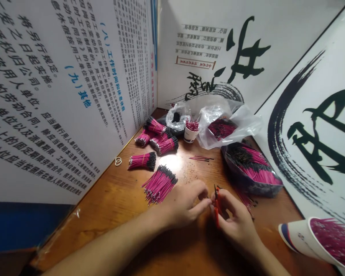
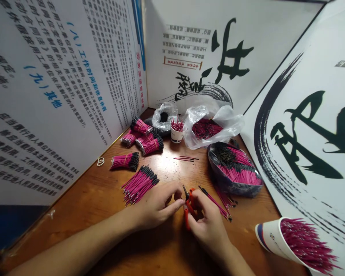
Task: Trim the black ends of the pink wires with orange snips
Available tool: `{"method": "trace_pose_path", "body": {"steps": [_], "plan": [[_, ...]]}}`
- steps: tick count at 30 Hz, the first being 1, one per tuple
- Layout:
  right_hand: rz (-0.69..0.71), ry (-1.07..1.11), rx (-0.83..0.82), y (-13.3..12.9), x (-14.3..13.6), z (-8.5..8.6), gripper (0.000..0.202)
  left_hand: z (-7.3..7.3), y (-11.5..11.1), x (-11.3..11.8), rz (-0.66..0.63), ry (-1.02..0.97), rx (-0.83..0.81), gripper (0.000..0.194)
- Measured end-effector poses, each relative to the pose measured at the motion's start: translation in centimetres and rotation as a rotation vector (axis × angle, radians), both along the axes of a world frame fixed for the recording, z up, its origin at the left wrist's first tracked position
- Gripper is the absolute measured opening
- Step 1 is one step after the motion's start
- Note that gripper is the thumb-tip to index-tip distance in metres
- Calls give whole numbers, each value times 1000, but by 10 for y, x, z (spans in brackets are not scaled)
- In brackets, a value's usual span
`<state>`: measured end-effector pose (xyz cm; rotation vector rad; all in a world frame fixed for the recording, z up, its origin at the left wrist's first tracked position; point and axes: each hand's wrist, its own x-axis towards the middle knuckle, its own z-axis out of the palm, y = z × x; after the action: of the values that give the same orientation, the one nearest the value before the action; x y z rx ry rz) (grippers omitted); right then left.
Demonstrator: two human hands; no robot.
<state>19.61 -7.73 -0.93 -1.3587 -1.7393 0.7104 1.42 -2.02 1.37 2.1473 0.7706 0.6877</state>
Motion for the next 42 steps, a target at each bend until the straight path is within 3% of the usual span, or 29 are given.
{"method": "trace_pose_path", "body": {"steps": [4, 8, 12, 18, 28, 37, 42], "plan": [[-19, -25, -6, 4, -6, 1, 8, -1, 3, 1, 32, -67, 0, 12], [-46, -28, -19, 15, -9, 14, 7, -1, 9, 0, 86, -146, -129, 10], [-174, -5, -19, 24, -12, 23, 16, -1, 15, 0, 163, -168, -237, 11], [-343, -19, -20, 23, -5, 9, 23, -3, 15, -1, 254, -311, -389, 17], [-250, -159, 39, 4, 6, 4, 18, -4, 13, -5, 310, -296, -323, 20], [-107, -178, -5, -1, -5, 19, 16, -6, 14, -3, 323, -327, -375, 10], [-92, -163, -45, -2, -4, 19, 18, -5, 17, -2, 323, -333, -354, 8]]}}
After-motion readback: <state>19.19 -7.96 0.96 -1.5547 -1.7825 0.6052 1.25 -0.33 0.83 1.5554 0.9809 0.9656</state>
